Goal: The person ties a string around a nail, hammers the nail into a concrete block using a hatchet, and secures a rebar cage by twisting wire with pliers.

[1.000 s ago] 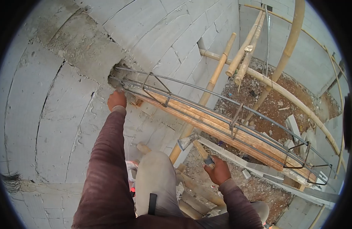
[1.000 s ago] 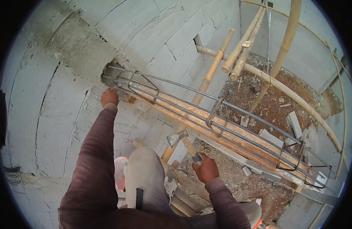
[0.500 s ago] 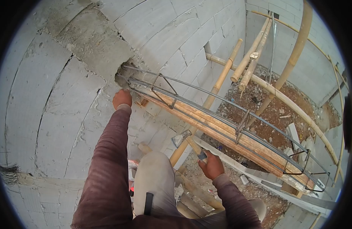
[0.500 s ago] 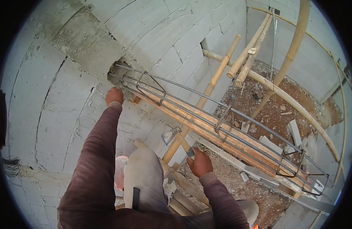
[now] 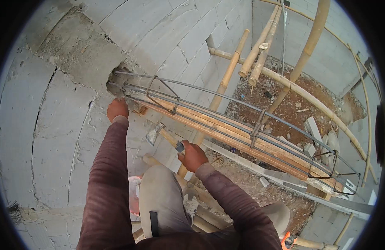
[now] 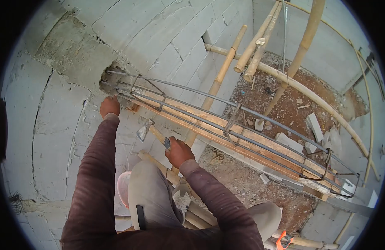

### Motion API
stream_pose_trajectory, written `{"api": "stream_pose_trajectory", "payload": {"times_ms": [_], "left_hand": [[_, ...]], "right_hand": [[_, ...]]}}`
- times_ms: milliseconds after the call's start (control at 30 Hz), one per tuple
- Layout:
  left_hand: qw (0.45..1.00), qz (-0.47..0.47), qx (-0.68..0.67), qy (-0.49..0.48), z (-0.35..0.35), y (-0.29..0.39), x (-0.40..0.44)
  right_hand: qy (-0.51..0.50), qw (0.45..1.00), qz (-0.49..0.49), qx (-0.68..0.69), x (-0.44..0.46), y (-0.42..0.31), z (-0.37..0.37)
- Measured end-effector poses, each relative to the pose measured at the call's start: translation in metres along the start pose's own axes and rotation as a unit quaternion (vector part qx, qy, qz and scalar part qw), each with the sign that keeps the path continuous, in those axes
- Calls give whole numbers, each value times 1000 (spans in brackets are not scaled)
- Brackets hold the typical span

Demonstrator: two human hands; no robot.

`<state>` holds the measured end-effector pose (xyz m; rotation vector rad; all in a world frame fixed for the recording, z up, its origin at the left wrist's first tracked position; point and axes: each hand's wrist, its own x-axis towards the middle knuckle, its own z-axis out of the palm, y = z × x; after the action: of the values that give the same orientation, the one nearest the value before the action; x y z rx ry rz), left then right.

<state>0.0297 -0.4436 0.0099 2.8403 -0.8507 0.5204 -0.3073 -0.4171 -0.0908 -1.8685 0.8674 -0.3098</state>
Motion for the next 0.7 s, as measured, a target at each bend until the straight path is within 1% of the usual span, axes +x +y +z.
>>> {"api": "stream_pose_trajectory", "payload": {"times_ms": [100, 200, 300, 433, 533, 633, 700], "left_hand": [[1000, 8, 9, -1, 1, -5, 3], [1000, 12, 3, -3, 5, 2, 2], [1000, 3, 1, -12, -2, -4, 3], [1000, -2, 4, -7, -6, 2, -2], [1000, 12, 5, -3, -4, 1, -2], [1000, 13, 6, -1, -6, 0, -3], [1000, 14, 4, 1, -6, 1, -3]], "right_hand": [[-10, 1000, -9, 21, 6, -6, 6], [0, 1000, 5, 23, 7, -7, 12], [-28, 1000, 9, 8, 12, -11, 12], [-46, 999, -9, 6, 30, -20, 18], [7, 999, 24, 43, 48, -25, 14], [19, 998, 21, 59, 52, -28, 13], [-2, 999, 18, 47, 51, -29, 13]]}}
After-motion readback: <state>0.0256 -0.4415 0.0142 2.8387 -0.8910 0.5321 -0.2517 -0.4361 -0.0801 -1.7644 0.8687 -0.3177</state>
